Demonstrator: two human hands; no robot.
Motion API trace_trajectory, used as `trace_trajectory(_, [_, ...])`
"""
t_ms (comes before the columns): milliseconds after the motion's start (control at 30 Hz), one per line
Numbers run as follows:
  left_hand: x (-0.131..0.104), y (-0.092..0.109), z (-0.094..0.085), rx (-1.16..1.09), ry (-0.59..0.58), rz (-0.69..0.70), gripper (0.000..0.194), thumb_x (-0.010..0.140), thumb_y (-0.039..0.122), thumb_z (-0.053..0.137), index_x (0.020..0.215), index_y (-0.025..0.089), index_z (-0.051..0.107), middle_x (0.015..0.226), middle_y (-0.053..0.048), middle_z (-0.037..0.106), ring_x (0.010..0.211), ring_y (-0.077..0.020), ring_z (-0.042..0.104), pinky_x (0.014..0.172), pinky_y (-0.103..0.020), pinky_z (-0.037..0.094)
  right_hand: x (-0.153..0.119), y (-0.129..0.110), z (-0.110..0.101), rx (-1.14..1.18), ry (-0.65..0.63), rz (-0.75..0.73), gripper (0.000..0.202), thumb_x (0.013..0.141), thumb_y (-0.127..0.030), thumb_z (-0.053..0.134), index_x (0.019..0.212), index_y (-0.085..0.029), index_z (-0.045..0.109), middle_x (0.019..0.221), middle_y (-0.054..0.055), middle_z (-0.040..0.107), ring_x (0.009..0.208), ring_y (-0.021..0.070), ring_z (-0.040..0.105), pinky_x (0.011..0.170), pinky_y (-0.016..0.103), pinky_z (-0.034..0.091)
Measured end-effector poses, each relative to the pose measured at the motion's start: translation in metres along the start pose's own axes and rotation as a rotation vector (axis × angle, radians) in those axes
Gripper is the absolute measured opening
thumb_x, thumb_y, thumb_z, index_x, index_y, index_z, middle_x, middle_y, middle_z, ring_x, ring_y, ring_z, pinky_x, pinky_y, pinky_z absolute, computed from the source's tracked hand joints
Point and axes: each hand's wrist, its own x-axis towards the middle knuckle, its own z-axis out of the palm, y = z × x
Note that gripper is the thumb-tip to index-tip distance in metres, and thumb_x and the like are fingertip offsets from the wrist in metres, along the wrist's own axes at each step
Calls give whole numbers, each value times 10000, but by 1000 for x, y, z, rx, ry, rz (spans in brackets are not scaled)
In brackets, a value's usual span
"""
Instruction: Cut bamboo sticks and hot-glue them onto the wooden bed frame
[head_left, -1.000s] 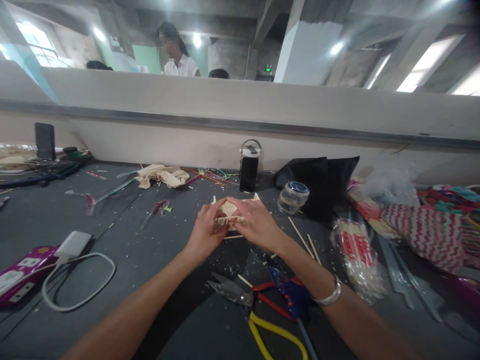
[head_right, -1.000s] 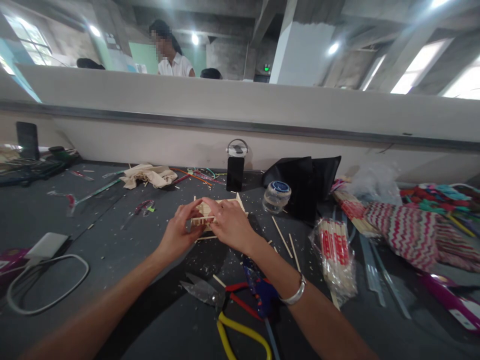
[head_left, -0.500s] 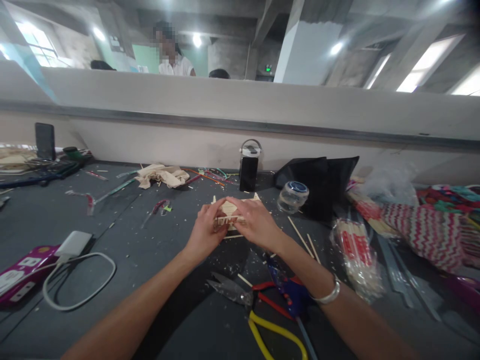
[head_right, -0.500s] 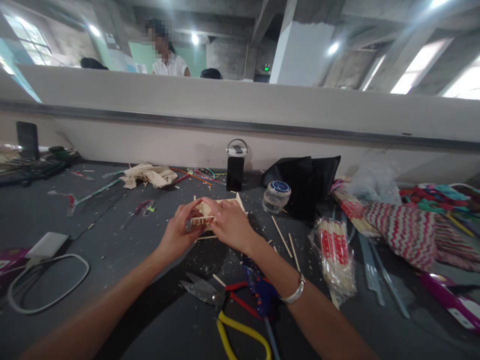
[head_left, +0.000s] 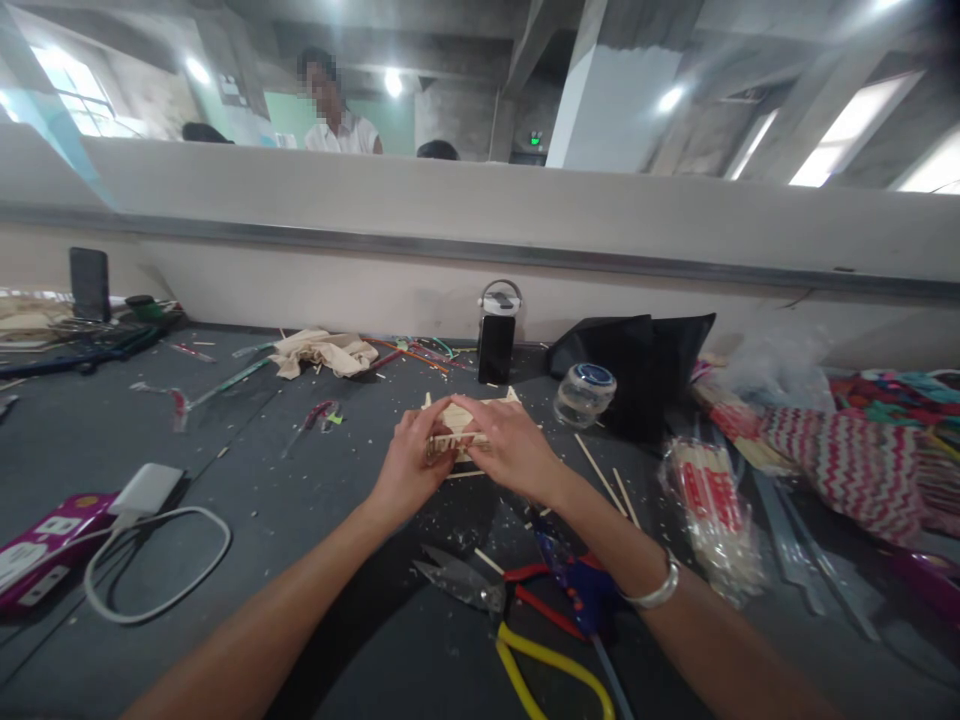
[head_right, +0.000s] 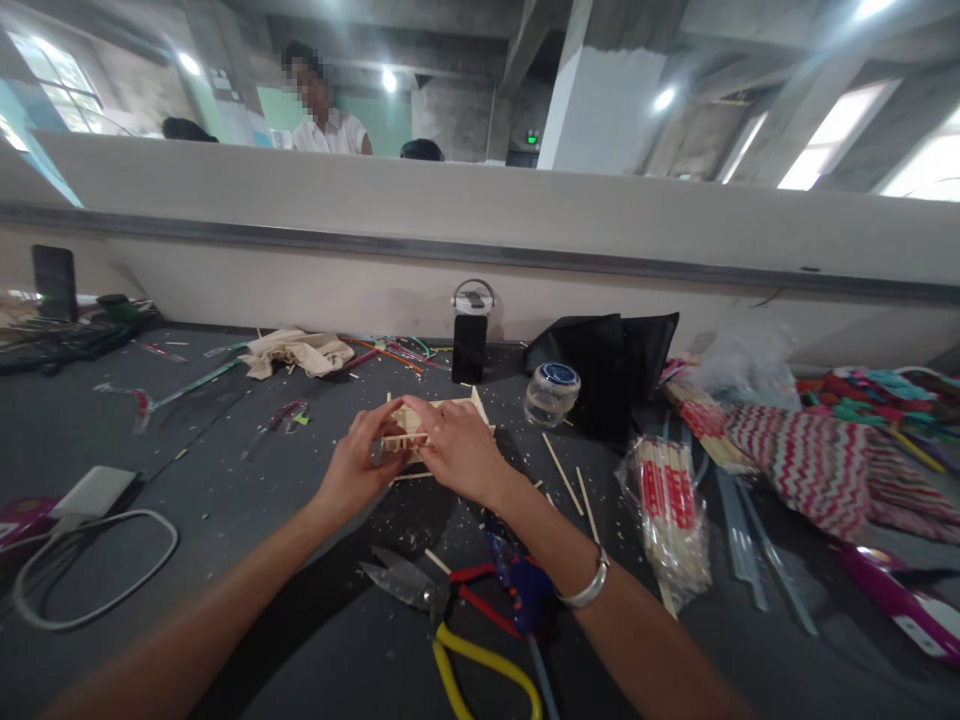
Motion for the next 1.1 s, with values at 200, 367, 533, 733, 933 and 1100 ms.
trace_trajectory(200, [-1, -3, 1, 8, 9, 18, 618, 743, 86, 617, 1312, 254, 447, 935, -22, 593, 902, -197, 583, 835, -356, 456, 0, 1, 1, -6, -1, -6, 550, 823, -152, 509, 1362, -147, 401, 1109, 109, 647, 1030, 238, 556, 920, 385, 373])
trace_trajectory(367, [-1, -2, 1, 20, 10, 17, 601, 747, 105, 617, 1307, 249, 452, 937, -25, 599, 905, -203, 579, 832, -362, 453, 0, 0, 0, -10, 1, -12, 553, 820, -151, 510, 1362, -141, 401, 1121, 120, 643, 1044, 246, 553, 916, 394, 377])
trace_trajectory(533, [0, 1, -1, 32, 9, 15, 581, 757, 124, 615, 1304, 236, 455, 924, -25, 603, 912, -204, 573, 837, -362, 449, 0, 0, -2, 2, -11, -3, 555, 821, -145, 498, 1366, -150, 396, 1117, 114, 648, 1051, 242, 552, 919, 394, 376])
trace_trajectory(733, [0, 1, 0, 6, 2, 5, 598, 749, 104, 613, 1306, 246, 450, 938, -23, 603, 914, -203, 582, 845, -368, 449, 0, 0, -1, -1, -12, -5, 549, 829, -151, 498, 1369, -140, 396, 1138, 123, 646, 1065, 244, 549, 927, 400, 370])
trace_trajectory(933, [0, 1, 0, 6, 0, 0, 580, 761, 122, 614, 1306, 241, 453, 939, -31, 605, 919, -209, 587, 845, -375, 452, 0, 0, -2, -4, -18, -7, 545, 837, -162, 492, 1372, -150, 386, 1182, 123, 628, 1091, 242, 538, 931, 398, 368])
trace_trajectory(1100, [0, 2, -1, 1, -2, -10, 570, 766, 135, 617, 1304, 236, 458, 936, -35, 607, 912, -210, 593, 839, -375, 457, 0, -1, -3, -7, -18, -4, 549, 832, -156, 499, 1370, -152, 390, 1172, 120, 631, 1084, 241, 541, 929, 395, 373])
